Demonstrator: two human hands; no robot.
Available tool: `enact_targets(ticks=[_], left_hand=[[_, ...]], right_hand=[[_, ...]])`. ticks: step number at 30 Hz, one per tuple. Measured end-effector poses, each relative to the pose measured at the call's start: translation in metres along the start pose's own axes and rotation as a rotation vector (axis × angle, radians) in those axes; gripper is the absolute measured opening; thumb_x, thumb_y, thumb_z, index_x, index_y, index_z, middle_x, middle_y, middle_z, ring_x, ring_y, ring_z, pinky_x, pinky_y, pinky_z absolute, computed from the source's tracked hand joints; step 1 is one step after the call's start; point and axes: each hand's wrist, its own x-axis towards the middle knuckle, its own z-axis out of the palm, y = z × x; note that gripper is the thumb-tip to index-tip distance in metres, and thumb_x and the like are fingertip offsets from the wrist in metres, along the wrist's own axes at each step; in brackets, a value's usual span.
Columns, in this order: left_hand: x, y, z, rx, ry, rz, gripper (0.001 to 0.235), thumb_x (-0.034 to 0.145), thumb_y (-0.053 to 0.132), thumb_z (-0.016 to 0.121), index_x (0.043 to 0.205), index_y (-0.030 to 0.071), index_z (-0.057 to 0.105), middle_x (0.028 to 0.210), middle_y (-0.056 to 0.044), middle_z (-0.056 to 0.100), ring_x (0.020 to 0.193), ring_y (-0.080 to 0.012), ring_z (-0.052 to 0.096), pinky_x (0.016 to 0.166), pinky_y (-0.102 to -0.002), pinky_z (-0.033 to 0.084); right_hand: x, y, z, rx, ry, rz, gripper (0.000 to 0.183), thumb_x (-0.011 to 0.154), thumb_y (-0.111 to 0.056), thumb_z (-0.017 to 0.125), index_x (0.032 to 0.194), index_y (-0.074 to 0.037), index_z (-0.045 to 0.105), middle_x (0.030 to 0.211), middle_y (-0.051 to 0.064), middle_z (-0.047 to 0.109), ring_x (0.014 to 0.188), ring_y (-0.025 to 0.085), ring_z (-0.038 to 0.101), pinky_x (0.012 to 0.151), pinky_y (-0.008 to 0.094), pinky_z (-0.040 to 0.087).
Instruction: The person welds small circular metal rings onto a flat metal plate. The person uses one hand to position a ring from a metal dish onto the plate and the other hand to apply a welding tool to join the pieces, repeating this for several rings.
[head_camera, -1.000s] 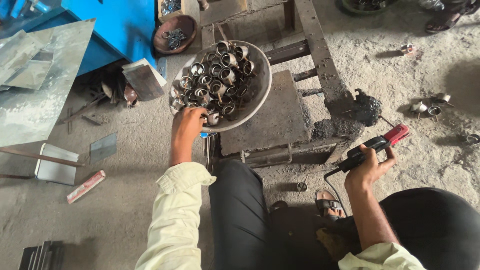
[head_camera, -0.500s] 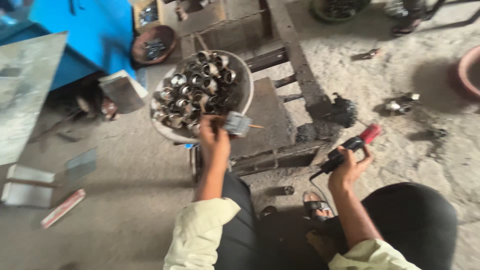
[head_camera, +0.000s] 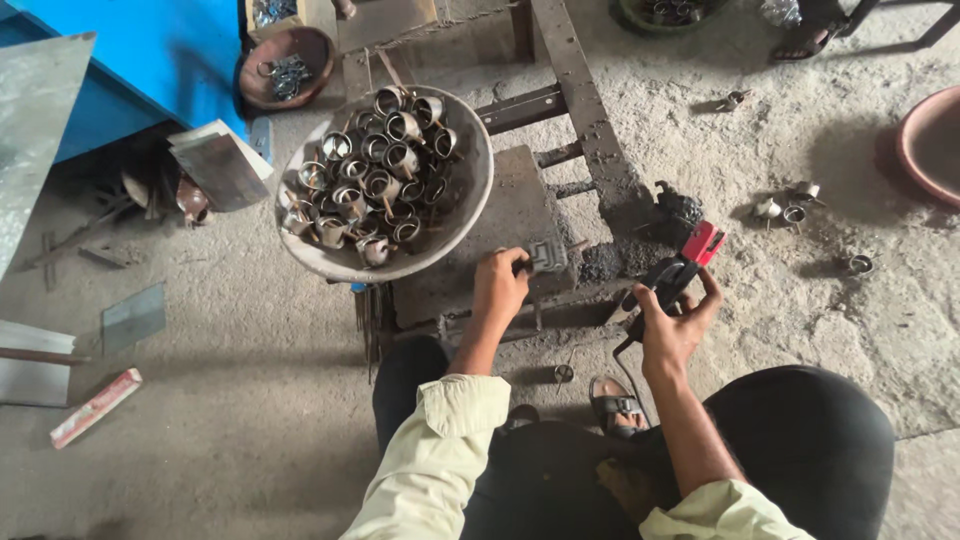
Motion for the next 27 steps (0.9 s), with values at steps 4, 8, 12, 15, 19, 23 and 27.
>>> enact_targets(ticks=[4,8,12,15,19,23,27], left_hand=[[-0.003,0.003,-0.002,0.037,0.004,0.064,0.019,0.075,-0.002,0.075,0.093,0.003,0.073,0.091,-0.02,0.072,0.086,-0.0411,0.07,0.079,-0.047,0.054],[-0.003,0.001,-0.002,0.089,-0.007,0.065,0.02,0.077,-0.003,0.073,0.096,0.004,0.075,0.091,-0.018,0.072,0.087,-0.0391,0.069,0.081,-0.047,0.053],[-0.003,-0.003,-0.002,0.144,0.026,0.185,0.02,0.08,-0.005,0.07,0.096,0.005,0.075,0.089,-0.015,0.072,0.089,-0.0357,0.066,0.087,-0.046,0.051],[-0.002,-0.001,-0.004,0.162,0.012,0.18,0.02,0.081,-0.005,0.069,0.097,0.006,0.076,0.09,-0.013,0.072,0.09,-0.0341,0.065,0.088,-0.045,0.051],[-0.002,0.005,-0.008,0.184,0.001,0.158,0.02,0.082,-0.003,0.069,0.097,0.008,0.077,0.091,-0.011,0.073,0.091,-0.0335,0.065,0.084,-0.044,0.051],[-0.001,0.016,-0.015,0.223,0.005,0.156,0.018,0.08,0.001,0.071,0.095,0.009,0.077,0.09,-0.012,0.074,0.09,-0.0343,0.065,0.082,-0.046,0.051],[-0.002,0.025,-0.033,0.157,-0.01,0.044,0.02,0.086,0.003,0.069,0.102,0.009,0.078,0.094,-0.015,0.076,0.092,-0.0359,0.069,0.083,-0.045,0.054]], right_hand=[[0.009,0.005,-0.01,-0.177,0.026,-0.04,0.088,0.082,-0.005,0.086,0.151,-0.015,0.033,0.107,0.011,0.07,0.095,0.018,0.07,0.08,0.029,0.058],[0.012,0.009,-0.015,-0.124,0.044,0.01,0.088,0.081,-0.006,0.087,0.15,-0.016,0.034,0.107,0.011,0.067,0.094,0.017,0.07,0.077,0.028,0.059],[0.014,0.009,-0.014,-0.112,0.064,0.049,0.089,0.079,-0.004,0.087,0.15,-0.016,0.034,0.107,0.011,0.066,0.093,0.019,0.069,0.073,0.029,0.059],[0.015,0.006,-0.015,-0.134,0.063,0.039,0.09,0.078,-0.004,0.087,0.149,-0.017,0.034,0.109,0.012,0.067,0.095,0.02,0.071,0.076,0.029,0.061],[0.013,0.003,-0.015,-0.195,0.064,0.02,0.089,0.079,-0.007,0.087,0.15,-0.017,0.033,0.109,0.013,0.067,0.097,0.021,0.07,0.08,0.031,0.061],[0.008,-0.003,-0.011,-0.242,0.048,-0.001,0.087,0.079,-0.011,0.086,0.149,-0.016,0.035,0.11,0.015,0.067,0.099,0.023,0.068,0.081,0.034,0.059],[0.007,-0.003,-0.011,-0.181,0.052,0.028,0.083,0.081,-0.006,0.082,0.148,-0.016,0.034,0.123,0.013,0.06,0.107,0.024,0.065,0.083,0.035,0.061]])
